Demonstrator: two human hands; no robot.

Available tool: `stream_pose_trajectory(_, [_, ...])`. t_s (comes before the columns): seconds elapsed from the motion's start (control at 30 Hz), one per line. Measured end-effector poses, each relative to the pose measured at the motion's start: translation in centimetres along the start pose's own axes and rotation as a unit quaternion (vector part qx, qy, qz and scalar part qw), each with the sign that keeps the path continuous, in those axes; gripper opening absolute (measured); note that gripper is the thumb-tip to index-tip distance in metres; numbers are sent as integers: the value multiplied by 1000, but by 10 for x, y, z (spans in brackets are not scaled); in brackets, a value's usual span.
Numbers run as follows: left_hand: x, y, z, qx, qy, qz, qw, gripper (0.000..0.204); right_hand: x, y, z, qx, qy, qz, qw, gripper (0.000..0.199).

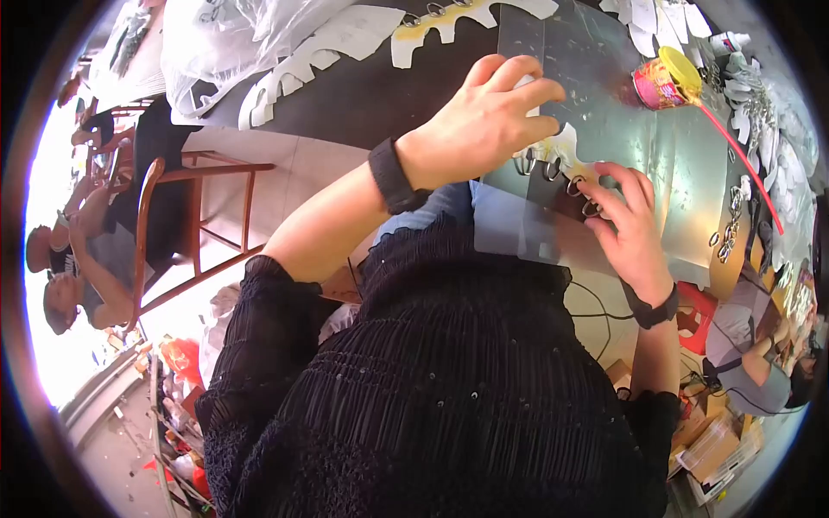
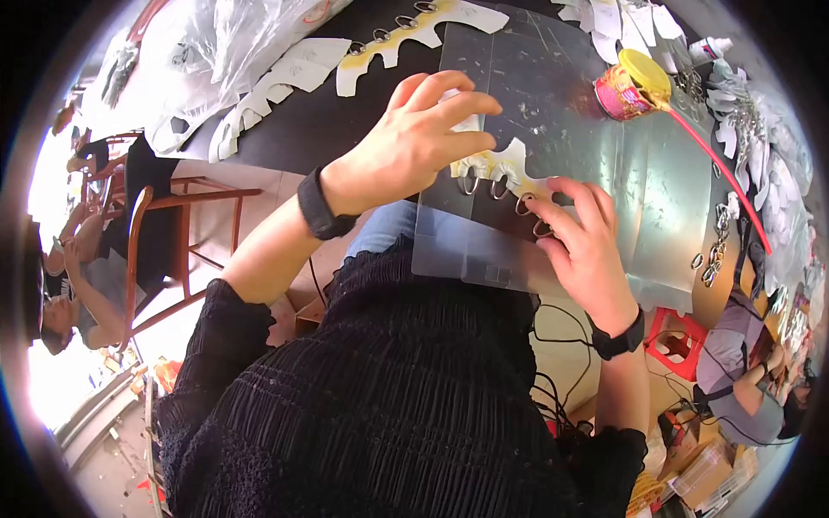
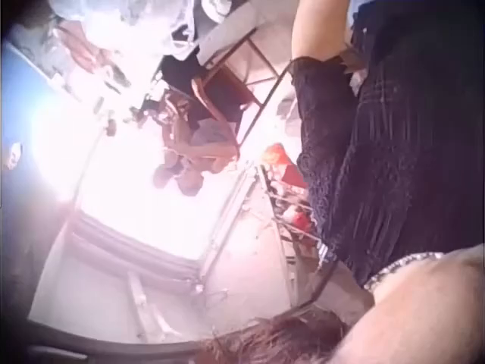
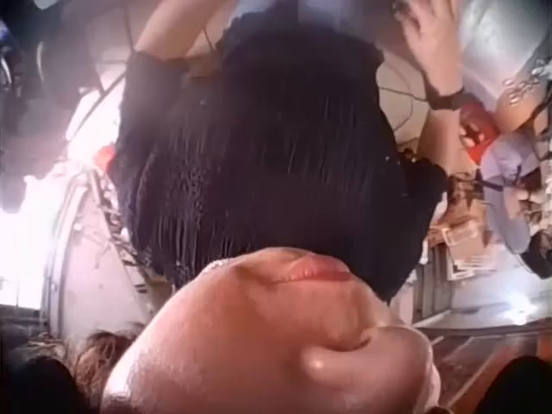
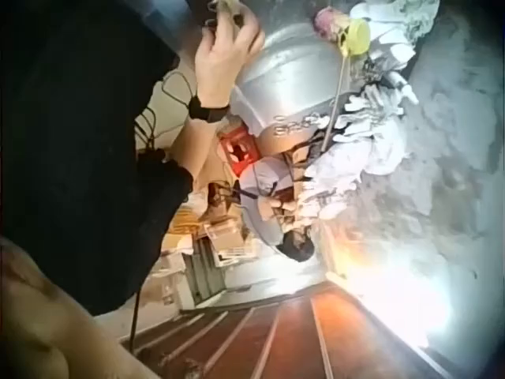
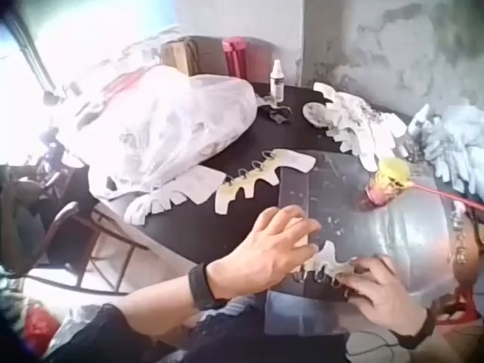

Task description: Manually assemble and attach small decorative or structural components to a shoe upper material.

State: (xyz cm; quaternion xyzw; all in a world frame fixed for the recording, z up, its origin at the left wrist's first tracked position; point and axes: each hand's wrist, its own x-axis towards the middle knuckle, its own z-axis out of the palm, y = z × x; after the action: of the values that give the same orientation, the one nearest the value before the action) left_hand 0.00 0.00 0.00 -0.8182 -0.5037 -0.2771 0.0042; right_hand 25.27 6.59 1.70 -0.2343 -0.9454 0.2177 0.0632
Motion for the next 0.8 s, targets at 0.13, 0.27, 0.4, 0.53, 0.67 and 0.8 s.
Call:
stream_pose_trajectory(0.13, [-14, 19, -6, 4, -11, -54, 998, 26, -9, 1, -6, 86, 42, 56, 994, 40])
stream_pose_trajectory(0.27, [-14, 54, -6, -80, -54, -57, 994, 20, -10, 20, -2, 99, 100, 115, 983, 32])
stream_pose_trajectory(0.4, [-17, 76, 15, -124, -57, -65, 988, 21, 12, 12, 2, 167, 100, 119, 974, 27])
stream_pose_trajectory(0.53, [-22, 80, 24, -109, -84, -67, 988, 25, 22, 19, 6, 56, 88, 28, 994, 28])
stream_pose_trajectory(0.67, [-24, 78, 24, -113, -89, -71, 987, 30, 24, 23, -2, 82, -2, 38, 996, 28])
stream_pose_trajectory(0.8, [-25, 79, 19, -107, -44, -86, 990, 32, 18, 28, -7, 341, -124, 207, 909, 20])
